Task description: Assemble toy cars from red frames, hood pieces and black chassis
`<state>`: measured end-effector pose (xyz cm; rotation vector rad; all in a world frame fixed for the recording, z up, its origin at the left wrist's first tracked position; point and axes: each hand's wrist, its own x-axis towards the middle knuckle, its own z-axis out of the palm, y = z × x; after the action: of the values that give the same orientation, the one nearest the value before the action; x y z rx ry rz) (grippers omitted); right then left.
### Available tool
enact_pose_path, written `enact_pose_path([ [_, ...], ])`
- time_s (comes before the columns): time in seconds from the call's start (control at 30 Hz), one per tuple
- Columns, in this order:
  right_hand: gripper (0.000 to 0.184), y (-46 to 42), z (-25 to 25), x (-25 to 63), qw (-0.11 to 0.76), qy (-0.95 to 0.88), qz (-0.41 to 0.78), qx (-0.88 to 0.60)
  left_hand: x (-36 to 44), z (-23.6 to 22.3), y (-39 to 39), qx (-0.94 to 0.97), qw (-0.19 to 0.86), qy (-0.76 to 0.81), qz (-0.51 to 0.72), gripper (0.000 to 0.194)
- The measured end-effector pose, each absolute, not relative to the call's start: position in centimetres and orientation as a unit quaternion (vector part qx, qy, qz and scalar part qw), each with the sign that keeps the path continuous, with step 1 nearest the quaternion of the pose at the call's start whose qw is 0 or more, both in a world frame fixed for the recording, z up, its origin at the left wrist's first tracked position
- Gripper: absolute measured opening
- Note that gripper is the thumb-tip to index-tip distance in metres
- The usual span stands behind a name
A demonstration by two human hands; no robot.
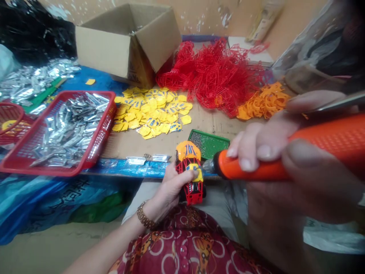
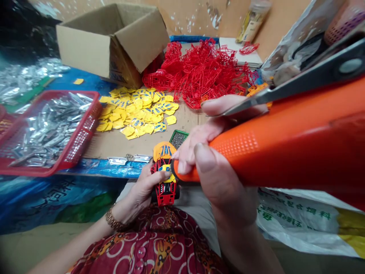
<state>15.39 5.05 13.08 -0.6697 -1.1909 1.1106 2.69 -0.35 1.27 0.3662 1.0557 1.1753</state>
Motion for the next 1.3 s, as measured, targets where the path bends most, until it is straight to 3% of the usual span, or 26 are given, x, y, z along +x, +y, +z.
enact_pose_path([
  [0.13, 0.007, 5.2, 12.3, 15.5, 0.638, -0.522, 0.487, -0.288, 2.7, 1.3, -0.3, 0.174, 0.678, 0.475, 0.533, 0.047],
  [0.23, 0.018, 5.1, 11.7, 15.6, 0.630, -0.555, 0.459, -0.291, 2.7, 1.3, -0.3, 0.180, 0.672, 0.477, 0.536, 0.046],
  [0.73, 0.018, 4.7, 11.4, 15.8, 0.640, -0.495, 0.523, -0.268, 2.6, 1.6, -0.4, 0.206, 0.670, 0.488, 0.520, 0.039],
  [0.9, 0.032, 4.6, 11.0, 16.0, 0.630, -0.525, 0.512, -0.255, 2.8, 1.6, -0.6, 0.186, 0.680, 0.484, 0.519, 0.043],
  [1.3, 0.018, 5.4, 12.6, 16.3, 0.666, -0.480, 0.511, -0.254, 2.2, 1.8, -0.4, 0.140, 0.720, 0.481, 0.480, 0.044],
])
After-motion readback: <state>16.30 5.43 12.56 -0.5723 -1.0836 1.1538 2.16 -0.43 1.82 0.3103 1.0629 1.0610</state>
